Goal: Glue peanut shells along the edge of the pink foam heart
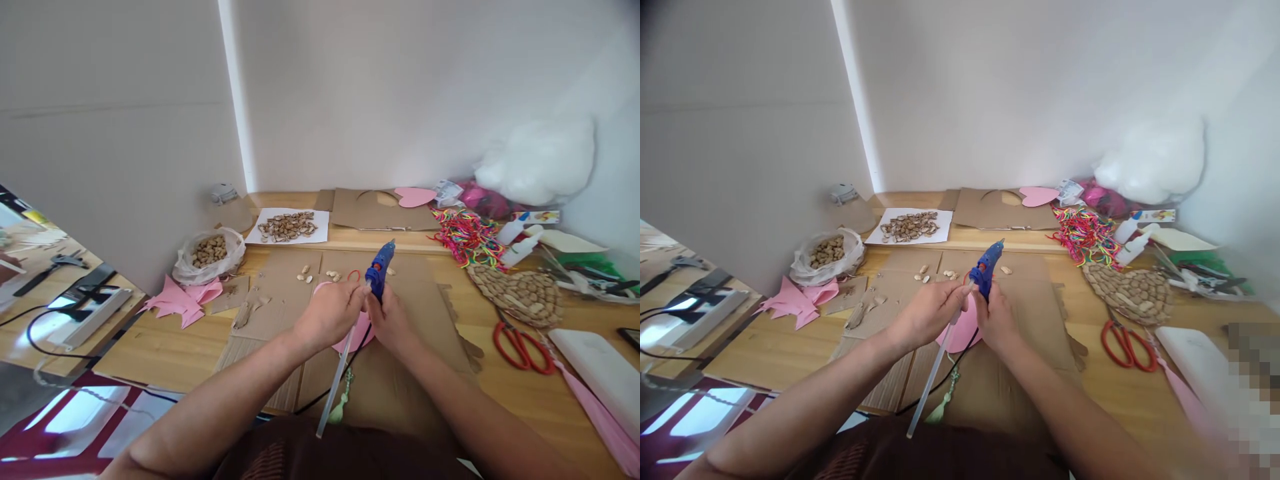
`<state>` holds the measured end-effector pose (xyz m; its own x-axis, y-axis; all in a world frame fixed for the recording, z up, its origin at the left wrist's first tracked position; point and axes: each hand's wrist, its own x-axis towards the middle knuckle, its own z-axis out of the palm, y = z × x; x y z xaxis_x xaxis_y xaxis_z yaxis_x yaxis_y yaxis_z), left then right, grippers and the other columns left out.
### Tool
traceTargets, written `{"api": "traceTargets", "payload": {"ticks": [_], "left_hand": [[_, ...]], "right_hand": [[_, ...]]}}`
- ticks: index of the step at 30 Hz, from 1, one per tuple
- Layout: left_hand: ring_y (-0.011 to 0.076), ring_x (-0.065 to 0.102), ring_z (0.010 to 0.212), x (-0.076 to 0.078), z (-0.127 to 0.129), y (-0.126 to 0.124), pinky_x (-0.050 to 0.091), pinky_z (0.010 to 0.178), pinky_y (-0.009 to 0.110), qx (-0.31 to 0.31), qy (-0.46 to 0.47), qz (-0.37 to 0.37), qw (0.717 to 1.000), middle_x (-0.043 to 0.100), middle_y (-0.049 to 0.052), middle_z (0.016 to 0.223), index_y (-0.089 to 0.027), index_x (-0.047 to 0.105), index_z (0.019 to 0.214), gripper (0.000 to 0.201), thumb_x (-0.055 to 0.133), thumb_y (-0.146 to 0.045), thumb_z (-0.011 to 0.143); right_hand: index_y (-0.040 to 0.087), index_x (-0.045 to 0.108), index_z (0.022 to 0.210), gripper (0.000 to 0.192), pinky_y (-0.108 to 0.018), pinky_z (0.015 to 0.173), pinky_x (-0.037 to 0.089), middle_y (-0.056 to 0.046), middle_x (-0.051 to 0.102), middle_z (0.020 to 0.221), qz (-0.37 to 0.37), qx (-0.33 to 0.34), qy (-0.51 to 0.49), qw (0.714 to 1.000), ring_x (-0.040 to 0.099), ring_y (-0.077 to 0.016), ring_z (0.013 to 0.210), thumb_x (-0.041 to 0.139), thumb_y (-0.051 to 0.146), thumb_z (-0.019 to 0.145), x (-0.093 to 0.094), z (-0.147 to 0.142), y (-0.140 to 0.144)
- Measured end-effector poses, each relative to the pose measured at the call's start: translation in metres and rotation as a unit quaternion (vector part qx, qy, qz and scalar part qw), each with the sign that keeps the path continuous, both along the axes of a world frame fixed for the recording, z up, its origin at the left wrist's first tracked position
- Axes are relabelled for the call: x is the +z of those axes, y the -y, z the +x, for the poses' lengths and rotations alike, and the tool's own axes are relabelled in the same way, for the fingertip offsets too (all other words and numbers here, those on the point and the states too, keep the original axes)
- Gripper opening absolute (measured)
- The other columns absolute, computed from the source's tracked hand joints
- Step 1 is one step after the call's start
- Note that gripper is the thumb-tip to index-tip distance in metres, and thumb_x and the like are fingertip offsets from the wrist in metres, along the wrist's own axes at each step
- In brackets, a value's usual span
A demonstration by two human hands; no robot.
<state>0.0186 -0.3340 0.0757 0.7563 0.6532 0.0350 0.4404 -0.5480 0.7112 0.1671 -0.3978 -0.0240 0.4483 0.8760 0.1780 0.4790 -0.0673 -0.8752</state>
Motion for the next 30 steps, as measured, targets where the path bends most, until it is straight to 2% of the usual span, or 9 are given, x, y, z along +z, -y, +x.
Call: {"api": "traceTargets", "payload": {"ticks": [4,12,17,20,22,25,27,28,30], "left_hand": [[0.0148,0.058,0.063,-0.002,0.003,0.001,0.042,0.065,0.025,0.010,0.012,-0.005,1.000,0.064,0.000,0.064,-0.020,0.061,0.074,0.044,0.036,-0.041,0.103],[0.0149,0.057,0.061,-0.013,0.009,-0.005,0.041,0.064,0.026,0.030,0.020,-0.003,0.999,0.063,0.000,0.063,-0.020,0.061,0.074,0.041,0.036,-0.038,0.101],[0.0147,0.059,0.065,-0.014,0.014,-0.007,0.042,0.066,0.025,0.029,0.045,-0.017,0.998,0.064,0.000,0.063,-0.020,0.061,0.070,0.042,0.036,-0.037,0.100],[0.0135,0.059,0.063,-0.012,0.018,-0.012,0.045,0.065,0.024,-0.014,0.067,-0.066,0.996,0.065,0.000,0.064,-0.019,0.064,0.073,0.046,0.036,-0.044,0.100],[0.0132,0.060,0.062,-0.011,0.016,-0.022,0.046,0.063,0.024,-0.019,0.091,-0.104,0.990,0.068,0.002,0.068,-0.018,0.068,0.080,0.051,0.036,-0.052,0.100],[0.0132,0.061,0.061,-0.017,-0.001,-0.048,0.047,0.062,0.024,0.042,0.137,-0.101,0.984,0.068,0.004,0.067,-0.015,0.072,0.086,0.058,0.035,-0.058,0.099],[0.0122,0.061,0.062,-0.026,-0.019,-0.069,0.048,0.066,0.023,0.101,0.153,-0.041,0.982,0.068,0.003,0.067,-0.015,0.072,0.090,0.047,0.040,-0.047,0.100],[0.0117,0.062,0.066,-0.031,-0.028,-0.078,0.049,0.069,0.022,0.126,0.155,-0.015,0.980,0.071,0.003,0.072,-0.016,0.073,0.099,0.037,0.042,-0.037,0.099],[0.0114,0.065,0.072,-0.044,-0.045,-0.092,0.050,0.073,0.022,0.181,0.141,0.028,0.973,0.075,0.003,0.085,-0.017,0.070,0.114,0.032,0.045,-0.023,0.096]], "right_hand": [[0.016,0.059,0.111,0.044,-0.040,0.071,0.048,-0.017,0.072,0.091,-0.008,-0.012,0.027,1.000,0.069,-0.0349,0.086,0.043,0.054,0.095,-0.001,0.004,-0.003],[0.020,0.059,0.101,0.037,-0.039,0.067,0.045,-0.015,0.071,0.088,-0.001,-0.024,0.019,1.000,0.066,-0.0346,0.082,0.048,0.053,0.090,-0.008,0.007,-0.005],[0.021,0.061,0.100,0.040,-0.035,0.062,0.043,-0.008,0.068,0.079,0.027,-0.004,-0.060,0.998,0.063,-0.0274,0.072,0.058,0.058,0.087,-0.012,0.006,-0.007],[0.022,0.059,0.101,0.044,-0.032,0.056,0.041,-0.001,0.062,0.071,0.043,0.013,-0.145,0.988,0.056,-0.0203,0.061,0.058,0.063,0.087,-0.014,0.004,-0.009],[0.023,0.057,0.098,0.044,-0.029,0.050,0.037,0.003,0.056,0.065,0.047,0.014,-0.210,0.977,0.050,-0.0162,0.053,0.062,0.064,0.084,-0.012,0.006,-0.010],[0.025,0.051,0.088,0.045,-0.026,0.042,0.026,0.006,0.050,0.065,0.050,0.006,-0.299,0.953,0.040,-0.0111,0.044,0.070,0.064,0.076,-0.003,0.016,-0.008],[0.025,0.047,0.080,0.047,-0.026,0.041,0.023,0.006,0.048,0.065,0.051,0.006,-0.344,0.938,0.034,-0.0086,0.040,0.072,0.064,0.073,0.006,0.025,-0.006],[0.025,0.045,0.077,0.048,-0.026,0.041,0.024,0.007,0.046,0.064,0.051,0.007,-0.364,0.930,0.031,-0.0078,0.039,0.073,0.064,0.072,0.010,0.029,-0.005],[0.025,0.043,0.071,0.049,-0.026,0.041,0.025,0.007,0.042,0.062,0.055,0.013,-0.408,0.911,0.028,-0.0069,0.039,0.076,0.061,0.070,0.018,0.035,-0.002]]}}
